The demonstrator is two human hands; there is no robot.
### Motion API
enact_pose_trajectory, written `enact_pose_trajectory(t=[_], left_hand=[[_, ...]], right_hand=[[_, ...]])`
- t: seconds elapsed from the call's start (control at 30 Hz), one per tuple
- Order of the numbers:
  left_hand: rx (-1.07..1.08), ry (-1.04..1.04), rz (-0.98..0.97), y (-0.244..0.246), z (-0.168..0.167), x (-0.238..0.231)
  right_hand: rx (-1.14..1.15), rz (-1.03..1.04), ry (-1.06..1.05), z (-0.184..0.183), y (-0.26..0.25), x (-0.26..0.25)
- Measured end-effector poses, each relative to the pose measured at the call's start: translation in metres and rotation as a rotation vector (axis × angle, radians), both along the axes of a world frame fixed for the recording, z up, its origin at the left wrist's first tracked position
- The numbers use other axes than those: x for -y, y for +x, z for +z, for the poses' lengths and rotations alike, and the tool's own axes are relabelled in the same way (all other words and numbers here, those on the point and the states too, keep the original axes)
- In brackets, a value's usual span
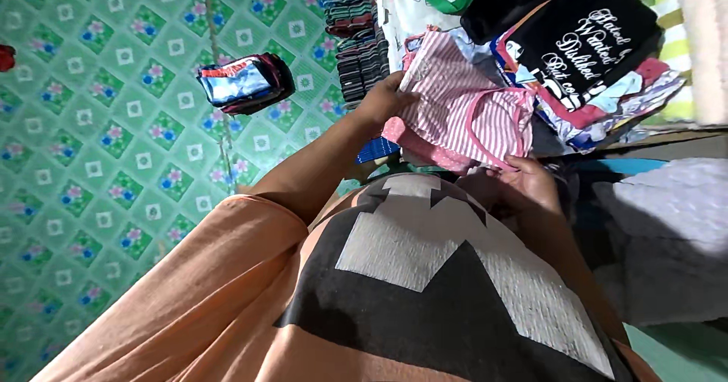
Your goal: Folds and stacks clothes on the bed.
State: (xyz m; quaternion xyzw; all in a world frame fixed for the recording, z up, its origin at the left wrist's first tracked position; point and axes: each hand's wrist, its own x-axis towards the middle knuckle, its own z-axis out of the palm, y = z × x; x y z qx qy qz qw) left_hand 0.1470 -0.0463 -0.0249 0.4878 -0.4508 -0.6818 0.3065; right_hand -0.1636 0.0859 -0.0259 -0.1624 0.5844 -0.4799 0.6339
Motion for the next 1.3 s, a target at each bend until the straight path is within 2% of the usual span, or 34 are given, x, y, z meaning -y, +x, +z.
enact_pose_trajectory(t=[0.07,0.2,0.23,0.27,0.33,0.4,0.53,0.63,0.8,0.9,1.0,1.1,1.17,1.23,1.3], left_hand=[[0.004,-0.003,-0.01,0.011,0.003,0.001],[0.39,0.037,-0.162,0.032,-0.035,0.0],[0.411,0.079,-0.175,0.034,-0.043,-0.003],[0.364,0.128,-0.155,0.035,-0.049,-0.006],[0.14,0.261,-0.06,0.034,-0.057,-0.013],[-0.023,0.394,0.017,0.032,-0.062,-0.017],[0.02,0.478,0.136,0.024,-0.056,-0.016],[-0.044,0.477,0.16,0.011,-0.033,-0.015],[-0.219,0.472,0.167,-0.01,-0.006,-0.015],[-0.296,0.472,0.182,-0.014,0.0,-0.014],[-0.398,0.424,0.177,-0.008,0.004,-0.022],[-0.292,0.377,0.125,0.002,-0.008,-0.044],[-0.112,0.384,0.06,0.009,-0.028,-0.067],[-0.042,0.436,0.021,0.015,-0.055,-0.082],[0.028,0.41,0.034,0.017,-0.068,-0.086]], right_hand=[[-0.029,0.084,-0.049,0.003,0.001,-0.011],[-0.06,0.164,0.099,-0.039,0.0,-0.028],[-0.023,0.16,0.11,-0.047,0.002,-0.029],[0.047,0.141,0.103,-0.049,0.005,-0.03],[0.168,0.098,0.091,-0.044,0.013,-0.033],[0.184,0.061,0.128,-0.04,0.021,-0.032],[0.106,0.099,0.251,-0.043,0.029,-0.022],[0.064,0.131,0.309,-0.038,0.03,-0.013],[0.049,-0.048,0.279,-0.034,0.035,-0.005],[-0.005,-0.067,0.188,-0.019,0.034,0.004],[-0.141,-0.017,-0.074,0.001,0.025,0.009],[-0.257,0.051,-0.203,0.013,0.006,0.012],[-0.317,0.155,-0.145,-0.004,-0.017,0.01],[-0.464,0.283,0.059,-0.03,-0.037,0.004],[-0.481,0.308,0.249,-0.042,-0.042,-0.005]])
